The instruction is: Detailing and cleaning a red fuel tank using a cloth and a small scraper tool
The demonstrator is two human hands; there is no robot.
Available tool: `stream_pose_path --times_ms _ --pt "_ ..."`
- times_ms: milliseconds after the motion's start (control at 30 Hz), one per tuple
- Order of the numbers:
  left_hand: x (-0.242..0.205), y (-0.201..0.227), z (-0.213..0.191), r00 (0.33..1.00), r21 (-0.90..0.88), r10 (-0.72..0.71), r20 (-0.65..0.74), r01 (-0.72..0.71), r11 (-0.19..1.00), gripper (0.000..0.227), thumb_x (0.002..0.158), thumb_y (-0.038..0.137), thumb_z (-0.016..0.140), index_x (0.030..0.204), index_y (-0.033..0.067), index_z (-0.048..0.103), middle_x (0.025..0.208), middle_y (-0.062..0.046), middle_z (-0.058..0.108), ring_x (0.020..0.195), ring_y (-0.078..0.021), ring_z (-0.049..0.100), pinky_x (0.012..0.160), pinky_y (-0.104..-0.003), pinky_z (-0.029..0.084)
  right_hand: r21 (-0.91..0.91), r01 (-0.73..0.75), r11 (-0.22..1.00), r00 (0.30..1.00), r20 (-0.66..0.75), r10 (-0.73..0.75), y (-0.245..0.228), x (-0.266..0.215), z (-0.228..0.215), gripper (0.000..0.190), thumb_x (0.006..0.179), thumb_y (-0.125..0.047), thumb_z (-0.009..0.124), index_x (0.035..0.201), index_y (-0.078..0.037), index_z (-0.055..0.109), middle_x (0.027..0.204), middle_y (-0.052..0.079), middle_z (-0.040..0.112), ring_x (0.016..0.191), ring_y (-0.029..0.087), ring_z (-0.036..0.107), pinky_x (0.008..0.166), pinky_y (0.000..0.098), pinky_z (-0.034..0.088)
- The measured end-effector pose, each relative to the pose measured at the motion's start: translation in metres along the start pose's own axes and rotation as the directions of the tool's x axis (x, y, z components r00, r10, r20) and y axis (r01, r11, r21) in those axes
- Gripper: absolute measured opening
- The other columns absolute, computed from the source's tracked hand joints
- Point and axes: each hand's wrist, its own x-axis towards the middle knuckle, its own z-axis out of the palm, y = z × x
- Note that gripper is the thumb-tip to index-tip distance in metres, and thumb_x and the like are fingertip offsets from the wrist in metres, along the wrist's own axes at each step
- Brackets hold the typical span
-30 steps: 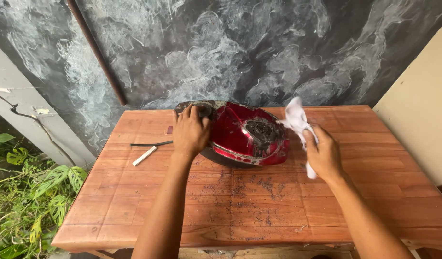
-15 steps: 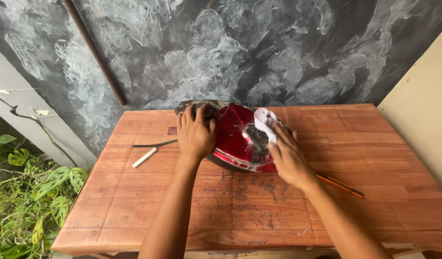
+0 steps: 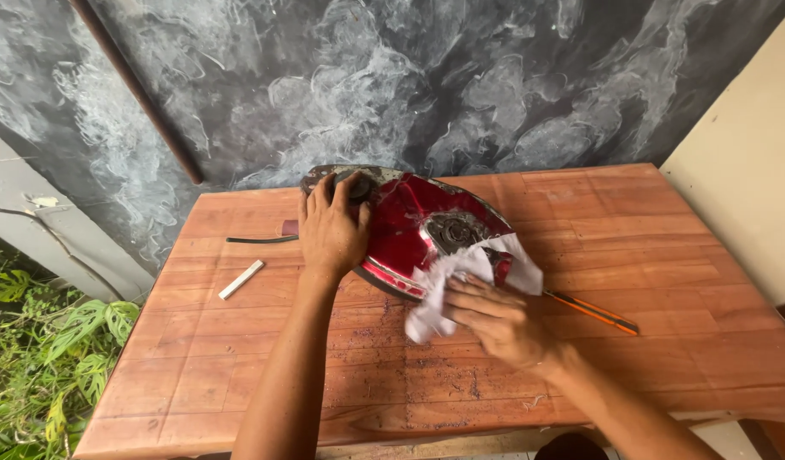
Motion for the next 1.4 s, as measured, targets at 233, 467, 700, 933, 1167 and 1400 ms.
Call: stream_pose_path --times_ms 233,467,700,933,1167,1400 --pt "-0.002 -0.004 0.006 1.0 0.032 0.024 -0.014 -0.024 0.999 0.056 0.094 0.05 0.054 0.147 0.0324 0.044 0.153 -0.009 0.042 0.146 -0.0302 0.037 0.124 -0.048 0.016 -0.053 -0.586 0.809 0.785 -0.285 0.55 0.062 -0.03 -0.056 0.018 0.089 0.008 0.061 0.082 -0.006 0.07 0.103 0.009 0.078 0.106 0.031 0.073 0.094 0.0423 0.056" --pt "-0.01 -0.006 0.005 0.994 0.13 0.021 -0.106 -0.007 0.991 0.059 0.09 0.055 0.057 0.142 0.0285 0.048 0.14 -0.01 0.048 0.136 -0.0322 0.045 0.118 -0.047 0.023 -0.02 -0.765 0.644 0.625 -0.267 0.734 0.124 -0.014 -0.044 0.014 0.102 -0.005 0.06 0.114 0.001 0.066 0.11 0.022 0.068 0.112 0.044 0.063 0.098 0.0537 0.047" --pt "-0.002 -0.017 0.006 0.992 0.125 0.053 -0.113 -0.039 0.991 0.058 0.081 0.059 0.065 0.124 0.0218 0.053 0.125 -0.01 0.05 0.123 -0.0324 0.048 0.113 -0.046 0.027 -0.296 -0.724 0.623 0.636 0.064 0.769 0.114 -0.044 -0.038 0.034 0.106 -0.032 0.056 0.111 -0.005 0.076 0.11 0.021 0.074 0.11 0.041 0.069 0.096 0.0484 0.054" --pt "0.0 -0.014 -0.005 0.987 0.127 0.093 -0.129 -0.077 0.989 0.055 0.083 0.058 0.062 0.13 0.0305 0.053 0.114 -0.004 0.046 0.112 -0.0293 0.046 0.103 -0.044 0.032 -0.568 -0.692 0.446 0.362 0.261 0.895 0.058 -0.05 -0.107 0.044 0.096 -0.043 0.064 0.123 -0.01 0.072 0.117 0.02 0.073 0.116 0.042 0.069 0.1 0.0533 0.055" --pt "-0.004 -0.013 -0.016 0.978 0.146 0.128 -0.164 -0.104 0.984 0.058 0.085 0.057 0.056 0.133 0.0246 0.061 0.114 -0.017 0.053 0.106 -0.0402 0.05 0.096 -0.053 0.036 -0.543 -0.74 0.397 0.253 0.322 0.912 0.065 -0.082 -0.1 0.04 0.092 -0.031 0.069 0.129 -0.018 0.064 0.118 0.009 0.074 0.111 0.027 0.071 0.102 0.0442 0.056" --pt "-0.009 -0.019 -0.024 0.981 0.154 0.108 -0.159 -0.083 0.985 0.047 0.084 0.057 0.058 0.11 0.0182 0.064 0.107 -0.016 0.055 0.098 -0.0417 0.053 0.086 -0.052 0.041 -0.626 -0.698 0.348 0.427 0.026 0.904 0.068 -0.085 -0.122 0.021 0.104 -0.015 0.05 0.112 0.001 0.062 0.101 0.025 0.064 0.091 0.042 0.065 0.085 0.0549 0.051"
